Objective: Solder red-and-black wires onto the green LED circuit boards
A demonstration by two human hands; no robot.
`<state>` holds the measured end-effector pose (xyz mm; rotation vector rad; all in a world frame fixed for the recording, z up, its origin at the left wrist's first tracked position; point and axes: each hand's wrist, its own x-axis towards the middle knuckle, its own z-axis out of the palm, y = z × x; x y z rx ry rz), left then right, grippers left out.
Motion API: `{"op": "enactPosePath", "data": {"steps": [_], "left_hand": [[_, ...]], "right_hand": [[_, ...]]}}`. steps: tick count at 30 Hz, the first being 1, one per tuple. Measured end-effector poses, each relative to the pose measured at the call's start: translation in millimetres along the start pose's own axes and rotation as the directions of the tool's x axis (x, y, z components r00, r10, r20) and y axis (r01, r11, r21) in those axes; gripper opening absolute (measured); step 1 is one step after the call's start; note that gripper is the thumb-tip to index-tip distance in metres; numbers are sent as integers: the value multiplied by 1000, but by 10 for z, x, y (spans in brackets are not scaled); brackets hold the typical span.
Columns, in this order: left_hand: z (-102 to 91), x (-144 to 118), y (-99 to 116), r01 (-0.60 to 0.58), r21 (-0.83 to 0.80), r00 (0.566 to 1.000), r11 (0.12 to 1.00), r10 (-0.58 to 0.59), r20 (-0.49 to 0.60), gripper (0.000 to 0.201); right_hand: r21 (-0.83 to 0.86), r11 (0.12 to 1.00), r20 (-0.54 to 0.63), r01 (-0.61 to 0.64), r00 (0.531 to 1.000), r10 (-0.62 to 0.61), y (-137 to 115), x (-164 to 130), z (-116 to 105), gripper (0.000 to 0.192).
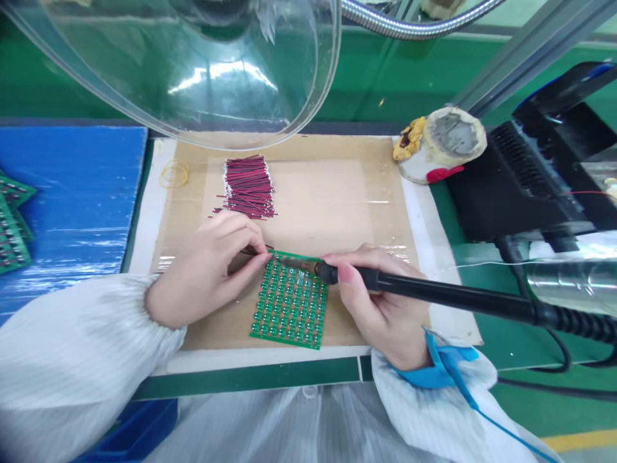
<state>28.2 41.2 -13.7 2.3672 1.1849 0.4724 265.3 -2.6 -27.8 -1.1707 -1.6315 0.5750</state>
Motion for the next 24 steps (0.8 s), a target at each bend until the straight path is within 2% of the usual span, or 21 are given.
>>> {"op": "enactPosePath", "data": {"steps": [4, 7, 9, 11, 13, 15, 19, 21, 24], "left_hand": [[12, -1, 4, 2, 9, 1000, 1000, -2, -8, 15], [24, -3, 12, 1, 9, 1000, 1000, -1, -9, 14], [21, -5, 10, -3, 13, 1000, 1000, 4, -11, 14], [-5, -2, -8, -21, 22, 1000, 1000, 21, -16, 14], [-58, 13, -35, -58, 70, 998, 996, 60, -26, 15], [-127, 45, -50, -110, 192, 994, 975, 112, 2, 18], [-230, 153, 39, -297, 498, 954, 815, 229, 195, 18], [-245, 214, 112, -363, 560, 930, 744, 255, 264, 18], [-242, 276, 133, -355, 550, 931, 756, 231, 284, 20]], "right_hand": [[-3, 1000, -19, 28, 999, -28, -5, 7, 8, 12], [14, 999, -195, 32, 980, -29, -16, 43, 44, 12], [27, 999, -344, 22, 939, -12, -24, 72, 66, 18], [38, 999, -409, 1, 913, 14, -30, 93, 68, 22], [39, 999, -411, -22, 911, 37, -33, 97, 49, 22], [43, 998, -403, -44, 913, 58, -26, 85, 17, 20], [41, 998, -424, -56, 903, 68, -3, 53, -28, 19], [43, 997, -433, -64, 898, 76, -5, 45, -33, 20], [48, 997, -433, -64, 898, 78, -26, 39, -42, 20]]}}
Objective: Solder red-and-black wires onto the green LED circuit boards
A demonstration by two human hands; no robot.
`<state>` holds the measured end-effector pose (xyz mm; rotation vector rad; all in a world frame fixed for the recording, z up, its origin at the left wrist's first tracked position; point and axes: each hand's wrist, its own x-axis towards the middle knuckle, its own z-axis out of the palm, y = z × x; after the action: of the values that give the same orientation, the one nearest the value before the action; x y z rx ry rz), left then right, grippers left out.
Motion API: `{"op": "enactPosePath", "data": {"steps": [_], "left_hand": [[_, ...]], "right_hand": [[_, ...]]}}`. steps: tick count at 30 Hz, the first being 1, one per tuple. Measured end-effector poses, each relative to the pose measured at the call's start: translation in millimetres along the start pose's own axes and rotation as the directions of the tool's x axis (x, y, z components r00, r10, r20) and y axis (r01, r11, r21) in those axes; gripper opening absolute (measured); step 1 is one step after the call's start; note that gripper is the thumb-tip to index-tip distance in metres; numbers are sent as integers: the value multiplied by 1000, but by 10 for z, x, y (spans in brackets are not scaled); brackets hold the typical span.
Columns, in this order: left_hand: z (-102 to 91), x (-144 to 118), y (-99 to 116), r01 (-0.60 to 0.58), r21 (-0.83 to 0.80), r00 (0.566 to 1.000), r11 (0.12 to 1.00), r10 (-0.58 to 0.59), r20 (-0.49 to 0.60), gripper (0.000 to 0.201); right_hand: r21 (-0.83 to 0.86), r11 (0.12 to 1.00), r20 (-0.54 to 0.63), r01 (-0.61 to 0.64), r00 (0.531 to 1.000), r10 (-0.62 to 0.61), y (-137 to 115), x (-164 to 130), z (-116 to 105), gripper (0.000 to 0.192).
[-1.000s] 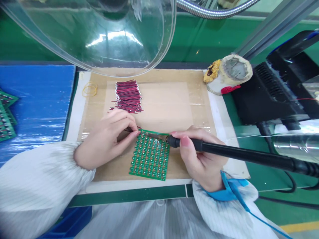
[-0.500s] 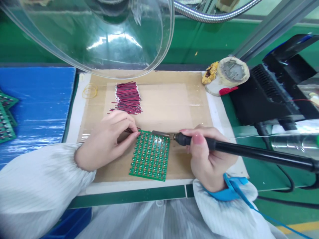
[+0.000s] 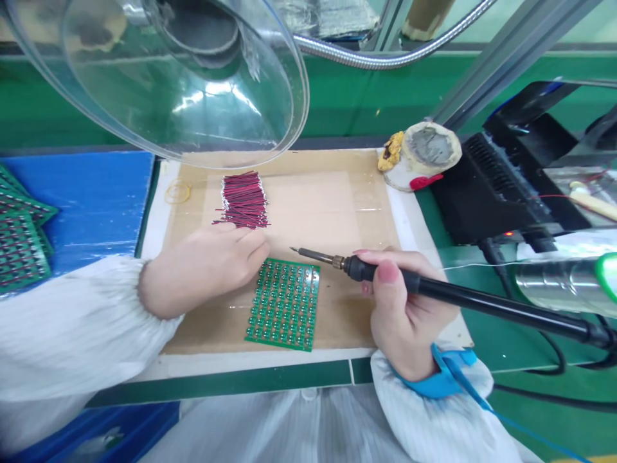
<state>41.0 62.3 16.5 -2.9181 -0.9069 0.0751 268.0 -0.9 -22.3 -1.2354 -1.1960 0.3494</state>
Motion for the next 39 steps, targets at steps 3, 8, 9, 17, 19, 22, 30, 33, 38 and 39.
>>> {"op": "enactPosePath", "data": {"steps": [3, 8, 9, 17, 19, 22, 30, 33, 38, 39], "left_hand": [[78, -37, -63, 79, -292, 984, 953, -122, -130, 15], [216, -190, 6, -13, -891, 911, 453, -362, -198, 10], [227, -207, 42, -29, -908, 904, 417, -376, -202, 9], [259, -235, 105, 27, -858, 861, 514, -447, -241, 5], [283, -245, 98, 54, -858, 854, 511, -469, -225, 5], [318, -249, 97, 75, -821, 861, 566, -451, -233, 6], [347, -205, 132, 48, -647, 930, 761, -271, -249, 11], [352, -199, 153, 62, -640, 925, 766, -286, -252, 11], [350, -195, 167, 79, -648, 925, 757, -298, -235, 11], [349, -193, 169, 83, -653, 926, 753, -300, -229, 11]], "right_hand": [[1, 1000, 25, 7, 1000, -7, -18, -4, -27, 19], [12, 999, 49, -37, 998, 37, -13, -18, -56, 17], [2, 999, 50, -44, 998, 44, -11, -22, -53, 17], [-23, 998, 36, -67, 997, 67, -3, -51, -16, 20], [-19, 998, 60, -65, 996, 66, -6, -52, -16, 20], [-2, 999, 120, -47, 992, 47, -11, -55, -15, 18], [-33, 999, 267, 19, 964, -10, 16, -65, -38, 13], [-48, 999, 327, 22, 945, -5, 24, -65, -59, 11], [-58, 998, 363, -21, 931, 41, 21, -72, -69, 11], [-56, 998, 362, -21, 931, 39, 23, -74, -67, 11]]}}
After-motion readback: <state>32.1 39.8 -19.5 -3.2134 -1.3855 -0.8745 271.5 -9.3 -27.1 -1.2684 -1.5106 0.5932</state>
